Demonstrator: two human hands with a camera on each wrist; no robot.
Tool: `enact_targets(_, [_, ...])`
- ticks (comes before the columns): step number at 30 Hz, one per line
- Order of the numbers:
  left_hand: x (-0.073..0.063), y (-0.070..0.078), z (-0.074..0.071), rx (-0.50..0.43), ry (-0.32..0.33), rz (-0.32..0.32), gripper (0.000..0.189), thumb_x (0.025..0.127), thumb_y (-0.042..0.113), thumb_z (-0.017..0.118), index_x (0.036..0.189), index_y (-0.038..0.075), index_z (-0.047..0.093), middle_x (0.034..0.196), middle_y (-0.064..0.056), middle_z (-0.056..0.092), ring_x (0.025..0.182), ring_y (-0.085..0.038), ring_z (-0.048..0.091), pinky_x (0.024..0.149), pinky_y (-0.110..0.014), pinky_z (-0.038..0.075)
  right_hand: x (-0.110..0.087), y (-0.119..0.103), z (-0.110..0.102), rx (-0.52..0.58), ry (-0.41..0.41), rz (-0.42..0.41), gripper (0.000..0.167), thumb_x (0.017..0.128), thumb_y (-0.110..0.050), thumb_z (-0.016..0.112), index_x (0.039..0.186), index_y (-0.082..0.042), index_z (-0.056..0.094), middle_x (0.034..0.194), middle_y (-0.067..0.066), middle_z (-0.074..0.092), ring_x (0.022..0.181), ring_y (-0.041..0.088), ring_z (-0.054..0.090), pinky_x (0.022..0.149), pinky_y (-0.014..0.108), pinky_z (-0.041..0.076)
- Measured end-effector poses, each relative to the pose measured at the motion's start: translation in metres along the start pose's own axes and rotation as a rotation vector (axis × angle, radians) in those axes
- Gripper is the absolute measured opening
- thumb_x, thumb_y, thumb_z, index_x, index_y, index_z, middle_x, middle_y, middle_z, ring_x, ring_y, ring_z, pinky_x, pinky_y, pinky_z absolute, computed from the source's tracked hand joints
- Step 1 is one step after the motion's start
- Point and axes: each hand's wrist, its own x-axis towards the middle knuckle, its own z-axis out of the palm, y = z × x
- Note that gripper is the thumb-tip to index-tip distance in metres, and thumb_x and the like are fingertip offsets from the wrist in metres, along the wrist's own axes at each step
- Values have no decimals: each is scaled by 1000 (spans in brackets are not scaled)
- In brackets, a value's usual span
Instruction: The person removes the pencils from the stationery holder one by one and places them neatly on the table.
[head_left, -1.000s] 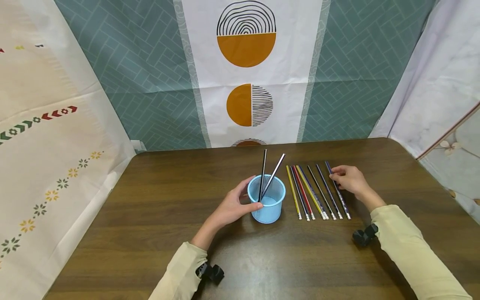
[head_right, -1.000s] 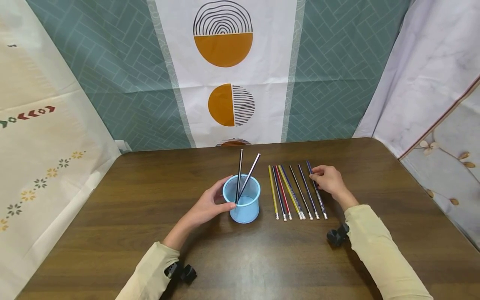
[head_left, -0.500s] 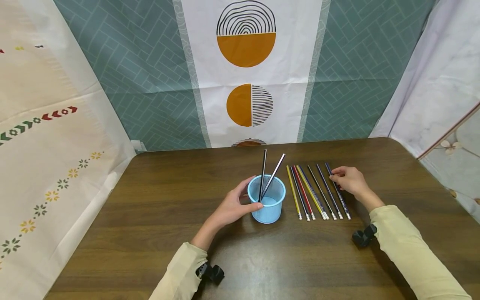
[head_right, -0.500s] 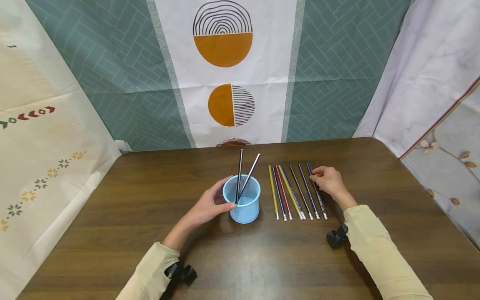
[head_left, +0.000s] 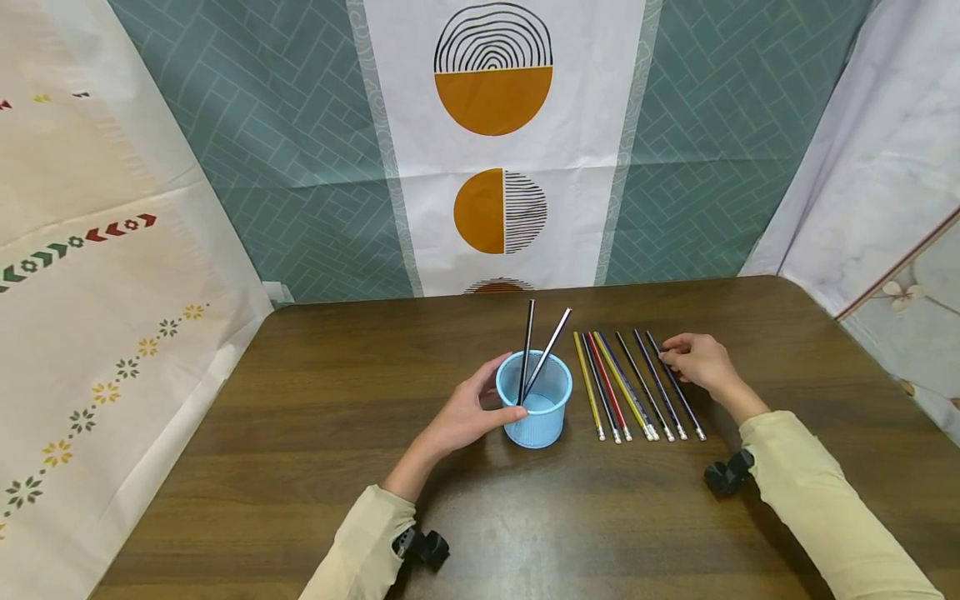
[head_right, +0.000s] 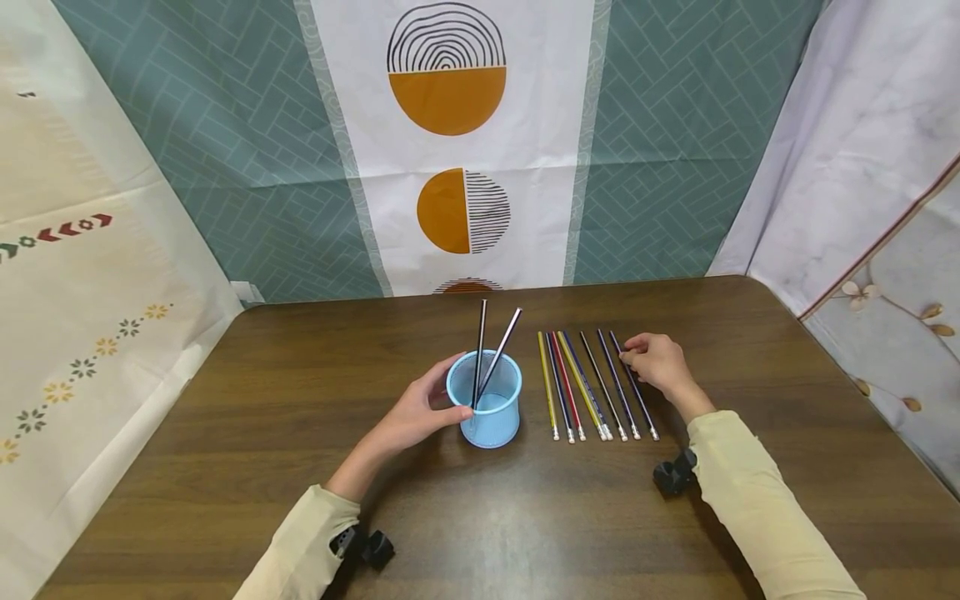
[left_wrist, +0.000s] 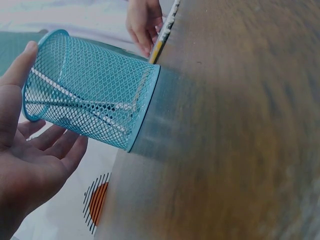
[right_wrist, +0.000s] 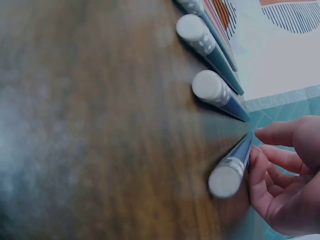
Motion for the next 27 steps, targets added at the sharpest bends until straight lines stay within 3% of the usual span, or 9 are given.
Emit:
enact_targets(11, [-1, -1, 1, -6, -3, -2, 73, 86, 2, 71, 147, -4, 31, 143, -24, 42, 126, -40, 47, 101, -53, 39, -3, -1, 2, 65, 79, -1, 29, 93, -6, 57, 113, 15, 59, 102, 28, 62, 69, 9, 59, 57, 22, 53])
enact_targets(17, [0, -2, 1, -10, -3, -8, 73, 86, 2, 71, 147, -4, 31, 143, -24, 42, 126, -40, 47, 101, -53, 39, -6, -7, 4, 50, 77, -30, 29, 94, -7, 57, 114, 13, 60, 103, 27, 63, 72, 13, 60, 58, 23, 54])
enact_targets(19, [2, -12, 1, -9, 3, 0, 74, 87, 9, 72, 148, -1, 31, 143, -21, 43, 126, -38, 47, 101, -51, 40, -8, -12, 5, 46, 60, -45, 30, 95, -9, 56, 115, 13, 59, 103, 26, 63, 74, 17, 61, 59, 24, 54])
enact_targets(22, [3, -14, 1, -10, 7, -3, 75, 86, 10, 73, 148, 0, 32, 143, -20, 43, 126, -37, 47, 101, -51, 40, -11, -19, 7, 35, 40, -76, 30, 95, -9, 56, 117, 12, 59, 103, 25, 63, 76, 22, 62, 60, 26, 54])
enact_targets(24, [3, -14, 0, -9, 8, 0, 75, 86, 11, 73, 148, 0, 32, 143, -21, 43, 126, -37, 47, 101, -51, 40, -12, -25, 9, 27, 29, -91, 31, 96, -10, 56, 117, 11, 59, 103, 25, 64, 77, 24, 62, 60, 27, 53])
enact_targets(27, [0, -1, 0, -8, 1, -6, 74, 86, 5, 72, 147, -4, 31, 143, -24, 42, 126, -40, 46, 102, -54, 39, -14, -35, 12, 18, 19, -115, 30, 96, -11, 57, 117, 11, 60, 103, 24, 64, 77, 24, 62, 60, 28, 53])
